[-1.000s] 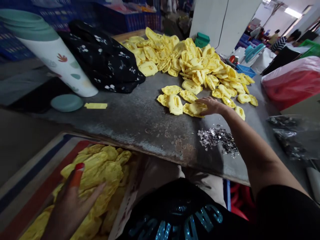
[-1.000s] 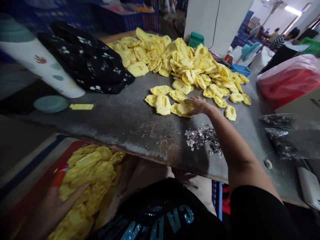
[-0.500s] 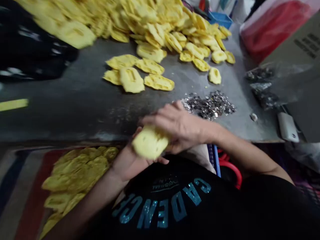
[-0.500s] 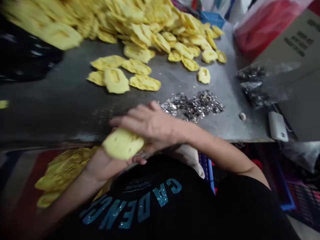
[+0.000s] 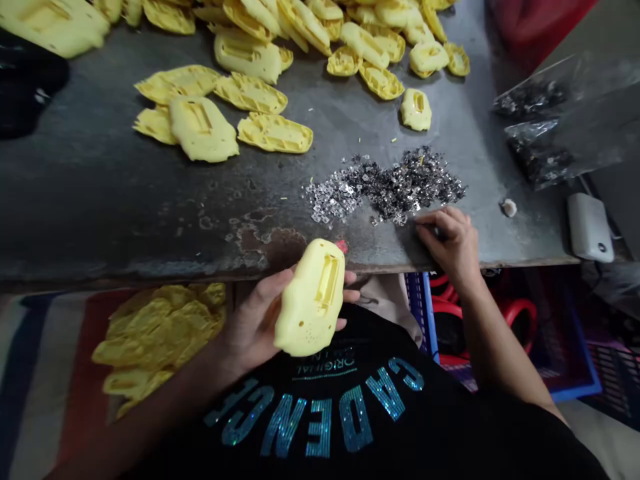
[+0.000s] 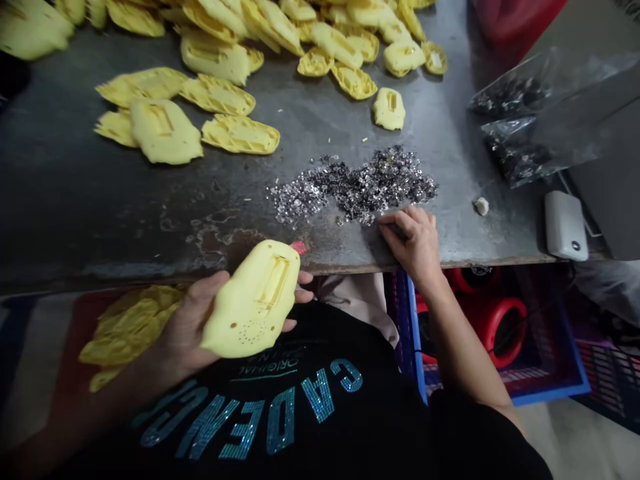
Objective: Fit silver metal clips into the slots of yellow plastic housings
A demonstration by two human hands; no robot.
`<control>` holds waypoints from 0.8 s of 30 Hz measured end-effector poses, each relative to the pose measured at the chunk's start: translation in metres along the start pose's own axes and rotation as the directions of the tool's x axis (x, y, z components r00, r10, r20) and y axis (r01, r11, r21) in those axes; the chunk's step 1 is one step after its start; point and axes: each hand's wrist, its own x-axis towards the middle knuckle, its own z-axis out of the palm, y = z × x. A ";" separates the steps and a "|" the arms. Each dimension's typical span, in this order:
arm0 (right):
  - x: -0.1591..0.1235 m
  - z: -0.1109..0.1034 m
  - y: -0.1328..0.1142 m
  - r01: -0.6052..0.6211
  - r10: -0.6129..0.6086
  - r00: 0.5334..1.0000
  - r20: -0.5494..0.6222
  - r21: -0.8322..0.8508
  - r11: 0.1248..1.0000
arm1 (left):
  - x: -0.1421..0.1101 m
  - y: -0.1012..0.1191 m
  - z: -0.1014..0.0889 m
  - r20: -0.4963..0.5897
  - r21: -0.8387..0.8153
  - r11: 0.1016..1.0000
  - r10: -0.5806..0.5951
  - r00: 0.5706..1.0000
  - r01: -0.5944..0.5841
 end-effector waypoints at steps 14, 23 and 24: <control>0.020 0.014 -0.001 0.076 -0.071 0.997 0.040 -0.126 0.989 | -0.001 -0.005 0.002 -0.102 -0.028 1.000 0.000 0.995 -0.003; -0.017 -0.016 -0.008 -0.027 0.027 0.999 0.042 -0.012 1.000 | 0.001 -0.003 0.007 -0.056 -0.033 0.999 -0.031 0.998 0.029; -0.021 -0.018 -0.007 -0.043 0.043 0.999 0.020 -0.008 0.999 | 0.001 -0.003 0.008 -0.061 -0.034 0.999 -0.032 0.998 0.030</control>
